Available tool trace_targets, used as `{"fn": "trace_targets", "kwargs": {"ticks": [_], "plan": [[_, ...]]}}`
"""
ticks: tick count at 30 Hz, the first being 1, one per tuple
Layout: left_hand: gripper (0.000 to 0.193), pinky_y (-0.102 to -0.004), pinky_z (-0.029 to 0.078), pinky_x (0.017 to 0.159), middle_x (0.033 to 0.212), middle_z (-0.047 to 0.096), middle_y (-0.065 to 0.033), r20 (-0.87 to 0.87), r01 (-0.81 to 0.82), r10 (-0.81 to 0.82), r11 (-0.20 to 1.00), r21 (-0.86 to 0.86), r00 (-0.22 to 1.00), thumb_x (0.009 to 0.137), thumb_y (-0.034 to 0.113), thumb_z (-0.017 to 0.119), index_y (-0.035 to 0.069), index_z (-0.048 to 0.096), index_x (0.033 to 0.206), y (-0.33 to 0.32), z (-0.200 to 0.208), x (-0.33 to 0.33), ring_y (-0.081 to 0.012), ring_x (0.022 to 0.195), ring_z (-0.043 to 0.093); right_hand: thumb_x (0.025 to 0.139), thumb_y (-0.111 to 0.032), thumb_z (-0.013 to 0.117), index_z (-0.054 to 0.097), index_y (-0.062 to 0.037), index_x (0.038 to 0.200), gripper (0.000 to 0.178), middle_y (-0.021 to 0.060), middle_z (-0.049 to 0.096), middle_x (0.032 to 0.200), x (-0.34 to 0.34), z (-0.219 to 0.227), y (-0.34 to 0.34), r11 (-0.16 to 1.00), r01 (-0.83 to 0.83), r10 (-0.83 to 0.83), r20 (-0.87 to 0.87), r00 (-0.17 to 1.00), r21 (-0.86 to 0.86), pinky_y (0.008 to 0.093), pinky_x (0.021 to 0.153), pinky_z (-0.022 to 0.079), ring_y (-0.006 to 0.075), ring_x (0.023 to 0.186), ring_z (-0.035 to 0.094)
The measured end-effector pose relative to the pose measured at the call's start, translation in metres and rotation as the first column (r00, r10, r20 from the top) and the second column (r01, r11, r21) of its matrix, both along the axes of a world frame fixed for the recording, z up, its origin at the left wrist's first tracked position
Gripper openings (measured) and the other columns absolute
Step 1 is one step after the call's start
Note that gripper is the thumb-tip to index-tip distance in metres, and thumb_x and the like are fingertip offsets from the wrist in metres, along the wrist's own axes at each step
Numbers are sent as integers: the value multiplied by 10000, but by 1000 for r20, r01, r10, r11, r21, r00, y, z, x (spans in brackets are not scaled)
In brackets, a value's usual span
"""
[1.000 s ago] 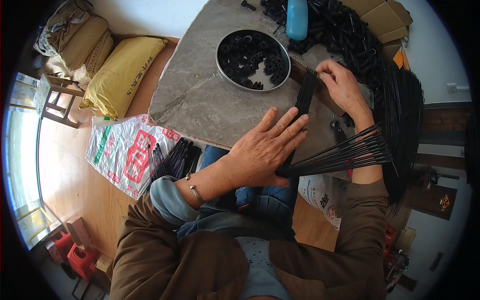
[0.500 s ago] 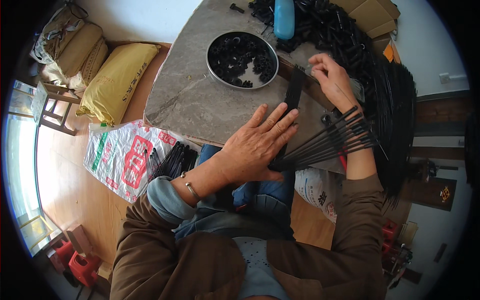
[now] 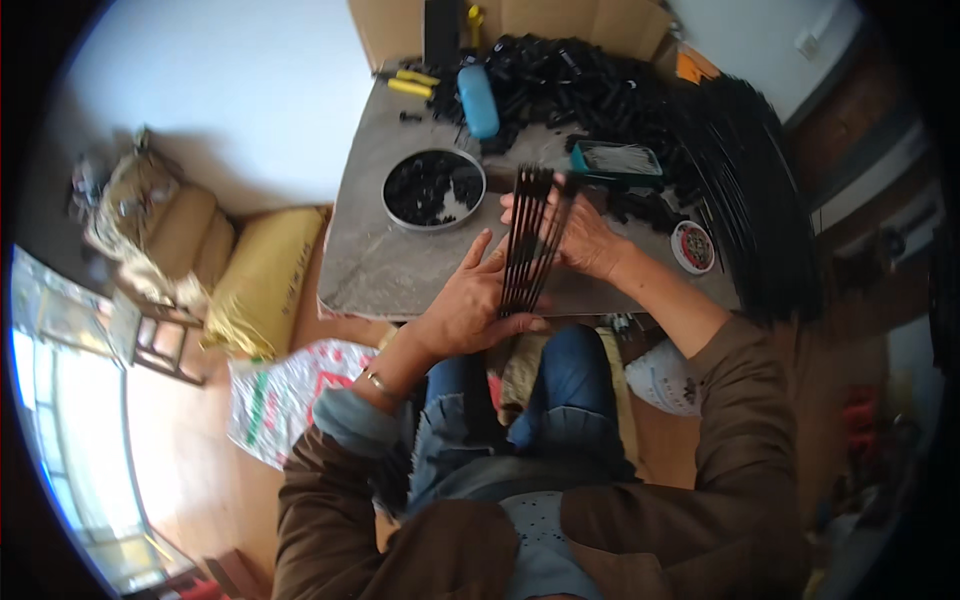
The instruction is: Assembling umbrella ribs and hubs into a frame using specialized components and pliers.
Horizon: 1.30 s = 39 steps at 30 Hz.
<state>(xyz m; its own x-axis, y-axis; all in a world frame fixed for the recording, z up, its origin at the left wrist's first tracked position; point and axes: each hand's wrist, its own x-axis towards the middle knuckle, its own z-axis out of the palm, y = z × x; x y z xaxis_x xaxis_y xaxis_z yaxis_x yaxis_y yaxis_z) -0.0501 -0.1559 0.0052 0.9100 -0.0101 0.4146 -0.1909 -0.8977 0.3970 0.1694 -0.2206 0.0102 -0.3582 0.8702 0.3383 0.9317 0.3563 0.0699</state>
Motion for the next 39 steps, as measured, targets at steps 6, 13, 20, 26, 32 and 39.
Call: {"fn": "trace_targets", "kwargs": {"ticks": [6, 13, 20, 26, 32, 39], "plan": [[243, -271, 438, 850, 1235, 607, -119, 609, -183, 283, 958, -222, 741, 915, 191, 565, 46, 680, 1073, 6, 186, -36, -191, 1088, 566, 988, -356, 475, 577, -27, 1144, 378, 71, 617, 1077, -79, 80, -65, 531, -798, -315, -941, 127, -285, 272, 900, 450, 127, 1011, 581], [509, -266, 531, 680, 887, 691, -118, -454, -519, 272, 261, -814, 849, 999, 443, 383, 19, 625, 1143, -15, 62, -117, -169, 754, 661, 925, -141, 539, 566, -12, 1034, 172, 64, 634, 789, -59, 42, -81, 221, -787, -650, -689, 321, -576, 295, 586, 525, 145, 637, 630], [323, -341, 516, 718, 900, 672, -155, -173, -442, 412, 870, -219, 895, 852, 141, 652, -23, 586, 1123, -130, 7, -75, -241, 799, 668, 876, -142, 580, 624, 28, 963, 196, 106, 668, 788, -72, -13, -86, -134, -454, -287, -404, 868, -881, 327, 609, 528, 190, 635, 644], [278, -282, 504, 602, 776, 636, -80, -563, -602, -521, 114, -791, 642, 939, 236, 561, -24, 592, 1033, -136, -54, -75, -181, 662, 637, 816, -129, 593, 637, 19, 983, 227, 121, 685, 833, -103, -2, -98, 197, -438, 165, -410, 897, -877, 348, 636, 505, 192, 738, 664], [273, -290, 508, 643, 809, 643, -94, -510, -441, -388, 258, -860, 767, 947, 248, 522, -11, 584, 1003, -76, -51, -49, -192, 704, 630, 897, -277, 611, 663, 2, 1013, 306, 82, 693, 944, -109, 11, -151, 254, -819, -297, -847, 440, -515, 318, 761, 499, 174, 842, 645], [261, -267, 511, 708, 803, 654, -63, -61, -34, -269, 103, -994, 961, 977, 246, 497, 11, 609, 959, -63, 28, 36, -148, 759, 632, 840, -420, 683, 553, -23, 1236, 575, 94, 654, 1006, -84, -139, -149, 614, -406, -536, -736, 414, -676, 291, 776, 495, 157, 918, 609]]}}
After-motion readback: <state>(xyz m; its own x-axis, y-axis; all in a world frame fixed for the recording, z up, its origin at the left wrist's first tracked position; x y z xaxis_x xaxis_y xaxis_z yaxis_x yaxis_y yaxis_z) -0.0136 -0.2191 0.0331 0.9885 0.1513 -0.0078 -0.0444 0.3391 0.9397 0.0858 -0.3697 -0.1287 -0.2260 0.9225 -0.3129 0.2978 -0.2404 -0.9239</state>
